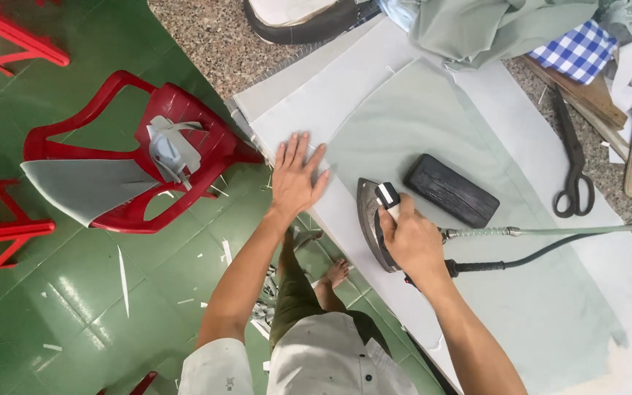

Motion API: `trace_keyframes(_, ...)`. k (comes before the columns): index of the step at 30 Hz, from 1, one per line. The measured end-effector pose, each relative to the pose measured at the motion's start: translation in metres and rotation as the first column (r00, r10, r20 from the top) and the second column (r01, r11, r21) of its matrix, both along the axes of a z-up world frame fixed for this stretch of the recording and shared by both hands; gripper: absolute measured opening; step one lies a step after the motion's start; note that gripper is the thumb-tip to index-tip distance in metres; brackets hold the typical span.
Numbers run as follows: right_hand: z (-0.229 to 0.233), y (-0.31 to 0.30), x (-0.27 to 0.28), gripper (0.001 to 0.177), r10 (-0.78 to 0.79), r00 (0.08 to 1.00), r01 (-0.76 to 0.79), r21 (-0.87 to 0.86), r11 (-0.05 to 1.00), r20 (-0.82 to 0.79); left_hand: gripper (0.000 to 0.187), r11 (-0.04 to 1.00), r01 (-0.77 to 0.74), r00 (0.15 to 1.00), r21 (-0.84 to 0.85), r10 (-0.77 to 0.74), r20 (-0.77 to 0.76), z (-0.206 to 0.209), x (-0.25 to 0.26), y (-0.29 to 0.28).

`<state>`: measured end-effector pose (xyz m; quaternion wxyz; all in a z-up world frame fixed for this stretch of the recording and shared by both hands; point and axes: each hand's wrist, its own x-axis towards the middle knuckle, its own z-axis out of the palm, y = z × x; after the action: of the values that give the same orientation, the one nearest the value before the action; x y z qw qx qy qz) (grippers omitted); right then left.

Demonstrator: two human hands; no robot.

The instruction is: The person irons a piece of light green fabric on a white-covered table using a steam iron and a black pressing block. They then use scissors to trim the edges of the fabric, place the cut piece aside, and repeat the ironing and trimming process on another section of fabric.

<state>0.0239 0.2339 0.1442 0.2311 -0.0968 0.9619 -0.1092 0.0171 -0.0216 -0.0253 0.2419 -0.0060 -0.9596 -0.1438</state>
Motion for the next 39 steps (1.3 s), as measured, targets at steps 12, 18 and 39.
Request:
trace_keyframes(12,-0.043,-0.044,-0.036,0.057,0.19,0.945,-0.134,0.217,0.967,-0.266,0.061,0.987,-0.023,1.0,0.16,0.021,0.015,0.01,0.0,0.0)
trace_keyframes(18,-0.039,-0.077,-0.063,0.056,0.318,0.868,-0.229,0.262,0.937,-0.38,0.068,0.964,-0.068,0.998,0.255,0.067,0.012,0.0,0.004,0.003)
trace_keyframes(39,-0.011,-0.122,-0.089,0.051,0.317,0.906,-0.33,0.002,0.944,-0.282,0.075,0.854,0.505,0.735,0.123,-0.5,0.458,0.019,-0.036,0.286)
